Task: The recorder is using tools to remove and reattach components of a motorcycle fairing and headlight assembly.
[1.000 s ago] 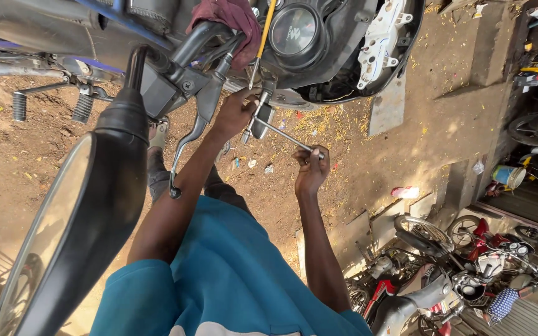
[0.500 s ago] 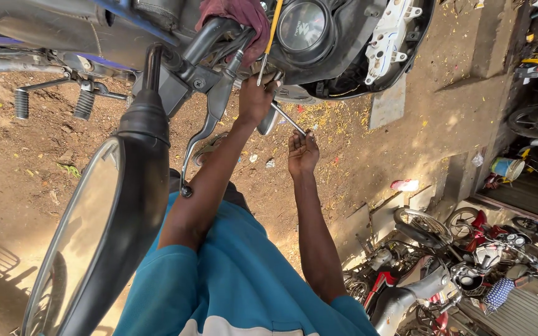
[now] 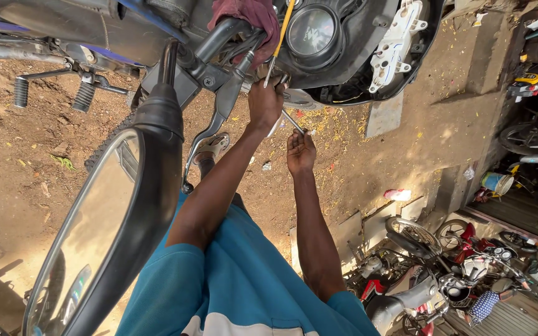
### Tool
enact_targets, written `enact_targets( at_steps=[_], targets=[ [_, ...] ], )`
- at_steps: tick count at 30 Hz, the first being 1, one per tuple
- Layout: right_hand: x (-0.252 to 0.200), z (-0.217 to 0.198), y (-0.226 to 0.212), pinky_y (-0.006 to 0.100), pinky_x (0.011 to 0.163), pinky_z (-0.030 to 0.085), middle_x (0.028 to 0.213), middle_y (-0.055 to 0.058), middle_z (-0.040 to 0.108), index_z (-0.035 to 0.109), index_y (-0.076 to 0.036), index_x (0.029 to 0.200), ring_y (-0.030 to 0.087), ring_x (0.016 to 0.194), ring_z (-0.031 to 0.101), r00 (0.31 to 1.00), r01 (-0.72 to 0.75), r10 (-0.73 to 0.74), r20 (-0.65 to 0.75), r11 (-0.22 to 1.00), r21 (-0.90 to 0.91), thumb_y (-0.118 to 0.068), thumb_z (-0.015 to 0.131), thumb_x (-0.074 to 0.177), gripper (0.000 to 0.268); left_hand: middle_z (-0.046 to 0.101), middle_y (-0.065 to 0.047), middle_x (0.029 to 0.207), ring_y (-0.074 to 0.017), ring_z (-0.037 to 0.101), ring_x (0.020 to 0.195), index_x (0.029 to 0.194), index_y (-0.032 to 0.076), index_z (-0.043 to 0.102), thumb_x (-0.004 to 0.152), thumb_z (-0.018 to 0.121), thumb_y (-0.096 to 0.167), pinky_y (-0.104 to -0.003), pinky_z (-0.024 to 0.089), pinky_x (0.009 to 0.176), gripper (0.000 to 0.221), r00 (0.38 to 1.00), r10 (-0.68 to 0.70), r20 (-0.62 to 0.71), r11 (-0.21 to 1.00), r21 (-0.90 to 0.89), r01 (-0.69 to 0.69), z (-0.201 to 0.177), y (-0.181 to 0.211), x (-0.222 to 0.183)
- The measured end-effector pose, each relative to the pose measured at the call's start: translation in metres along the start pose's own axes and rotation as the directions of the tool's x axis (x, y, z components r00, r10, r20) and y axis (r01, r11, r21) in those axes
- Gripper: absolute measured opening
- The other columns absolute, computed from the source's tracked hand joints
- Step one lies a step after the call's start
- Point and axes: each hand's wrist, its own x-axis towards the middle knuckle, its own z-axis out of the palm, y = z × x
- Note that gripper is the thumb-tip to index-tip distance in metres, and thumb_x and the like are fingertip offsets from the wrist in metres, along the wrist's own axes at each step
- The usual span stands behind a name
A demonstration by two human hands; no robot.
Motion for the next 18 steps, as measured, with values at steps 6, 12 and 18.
enact_targets(
  at_steps=[6,12,18],
  targets=[
    [-0.077,0.061,-0.025,0.037,0.077,0.064,0.096,0.018,0.076,0.065,-0.003,0.107,0.023,0.083,0.075,0.919,0.394,-0.380,0.106,0.900,-0.186,-0.017,0.060,0.107,0.015,0.074,-0.018,0.082,-0.0334,0.072,0.069,0.106,0.003,0.078,0.092,0.068,0.011,-0.044,0.057,0.068,0.019,1.000,-0.010,0.018,0.995,-0.097,0.011,0.017,-0.037,0.015],
    [-0.119,0.149,-0.018,0.040,0.075,0.068,0.096,0.019,0.073,0.051,0.000,0.117,0.025,0.084,0.078,0.659,0.720,-0.664,0.354,0.420,-0.553,-0.016,0.057,0.109,0.019,0.078,-0.007,0.076,-0.0125,0.069,0.070,0.104,0.002,0.081,0.097,0.071,0.015,-0.033,0.054,0.068,0.017,0.978,0.107,0.180,0.938,-0.346,-0.039,0.024,-0.082,0.037],
    [-0.140,0.254,0.008,0.035,0.059,0.056,0.088,0.012,0.071,0.065,-0.003,0.110,0.021,0.070,0.071,0.440,0.718,-0.274,0.855,-0.464,-0.519,-0.012,0.076,0.096,0.020,0.076,-0.003,0.081,-0.0106,0.069,0.073,0.103,0.000,0.079,0.098,0.073,0.020,-0.026,0.055,0.063,0.022,0.869,0.032,0.494,0.521,-0.750,0.408,0.001,-0.080,0.034]
  ],
)
